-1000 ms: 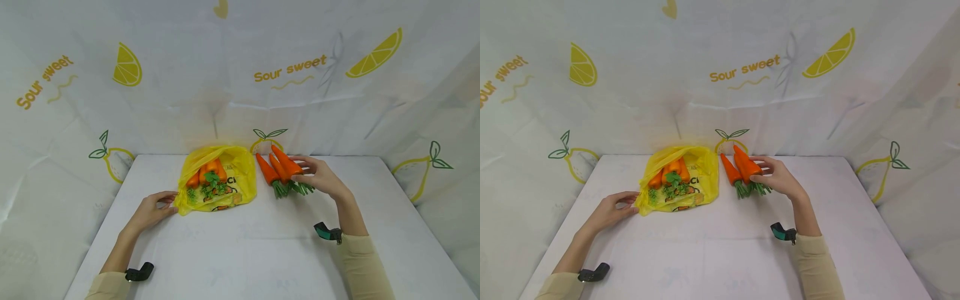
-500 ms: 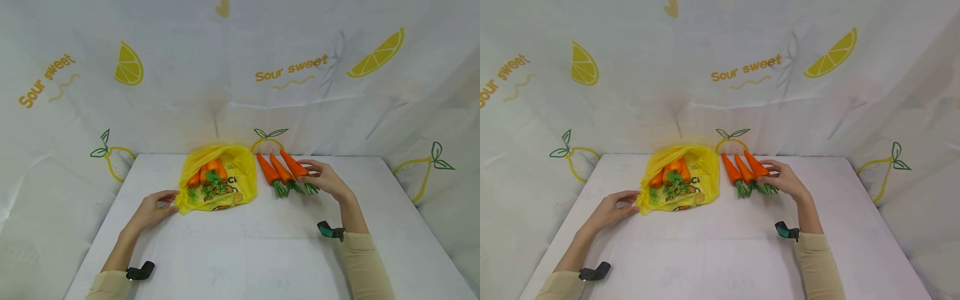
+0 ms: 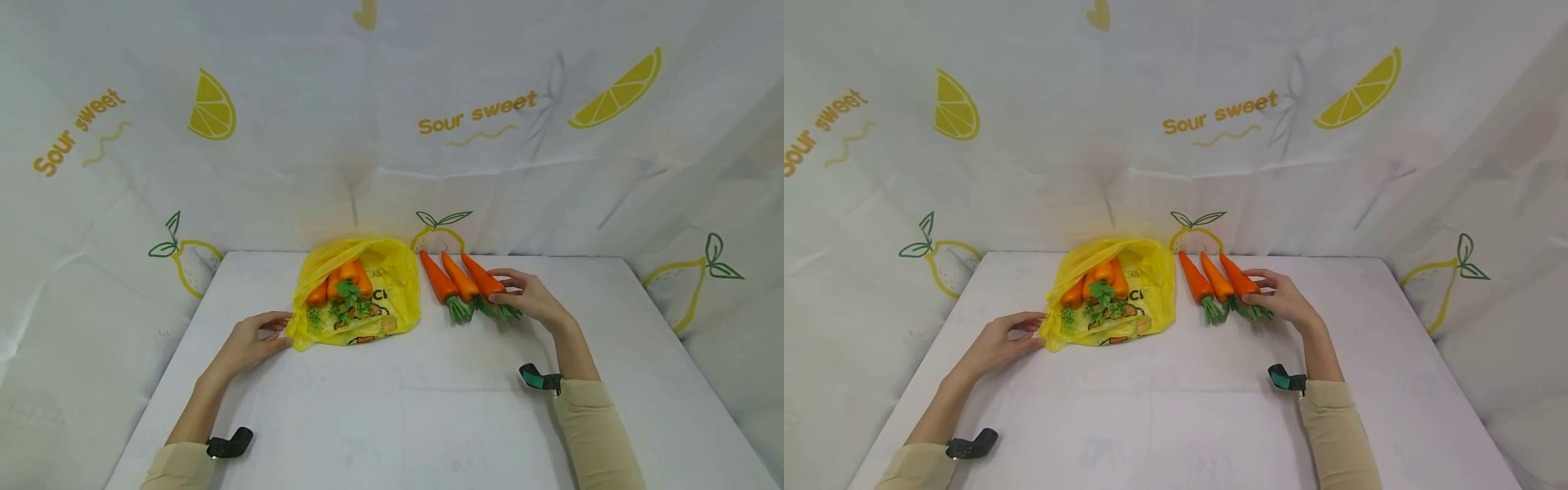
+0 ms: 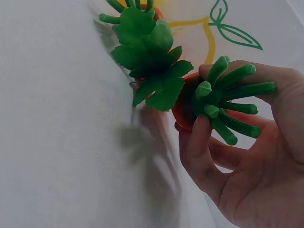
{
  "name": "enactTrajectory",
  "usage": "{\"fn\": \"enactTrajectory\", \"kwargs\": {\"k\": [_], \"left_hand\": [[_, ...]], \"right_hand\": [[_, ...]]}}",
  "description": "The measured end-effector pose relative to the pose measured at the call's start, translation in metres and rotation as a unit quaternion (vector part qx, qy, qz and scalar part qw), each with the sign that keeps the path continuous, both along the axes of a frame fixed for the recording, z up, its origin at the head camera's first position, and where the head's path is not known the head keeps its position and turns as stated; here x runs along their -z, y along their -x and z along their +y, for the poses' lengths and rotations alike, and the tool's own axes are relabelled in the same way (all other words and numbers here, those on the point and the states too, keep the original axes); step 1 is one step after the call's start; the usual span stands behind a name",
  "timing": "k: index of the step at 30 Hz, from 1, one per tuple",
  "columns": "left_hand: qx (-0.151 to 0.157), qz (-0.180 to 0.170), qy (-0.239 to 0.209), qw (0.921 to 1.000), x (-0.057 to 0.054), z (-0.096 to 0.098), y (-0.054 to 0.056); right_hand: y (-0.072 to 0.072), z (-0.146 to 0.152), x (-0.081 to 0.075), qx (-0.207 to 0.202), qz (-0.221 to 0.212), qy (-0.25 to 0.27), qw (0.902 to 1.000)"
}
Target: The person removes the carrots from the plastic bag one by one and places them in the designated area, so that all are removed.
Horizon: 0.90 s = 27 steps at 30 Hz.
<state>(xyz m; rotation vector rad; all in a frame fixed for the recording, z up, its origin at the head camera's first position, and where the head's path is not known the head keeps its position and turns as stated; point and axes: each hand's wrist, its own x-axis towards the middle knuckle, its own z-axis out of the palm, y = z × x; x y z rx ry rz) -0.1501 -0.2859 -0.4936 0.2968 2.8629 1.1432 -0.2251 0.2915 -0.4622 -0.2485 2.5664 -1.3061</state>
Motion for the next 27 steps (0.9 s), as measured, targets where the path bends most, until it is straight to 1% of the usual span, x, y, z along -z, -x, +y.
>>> {"fn": "enactTrajectory", "kwargs": {"k": [9, 18, 23, 27], "left_hand": [[0.004, 0.002, -0.002, 1.0, 0.0, 0.0, 0.0], [0.006, 0.003, -0.004, 1.0, 0.0, -0.001, 0.001], [0.004, 0.002, -0.002, 1.0, -0.001, 0.0, 0.0], [0.003, -0.001, -0.002, 1.0, -0.001, 0.0, 0.0]], "right_hand": [[0.004, 0.001, 0.01, 0.006, -0.014, -0.008, 0.9999], [0.005, 0.001, 0.015, -0.004, 0.009, -0.009, 0.9999], [0.004, -0.003, 0.016, -0.012, 0.025, -0.01, 0.9996], [0.003, -0.004, 0.015, -0.017, 0.029, -0.005, 0.9994]]}}
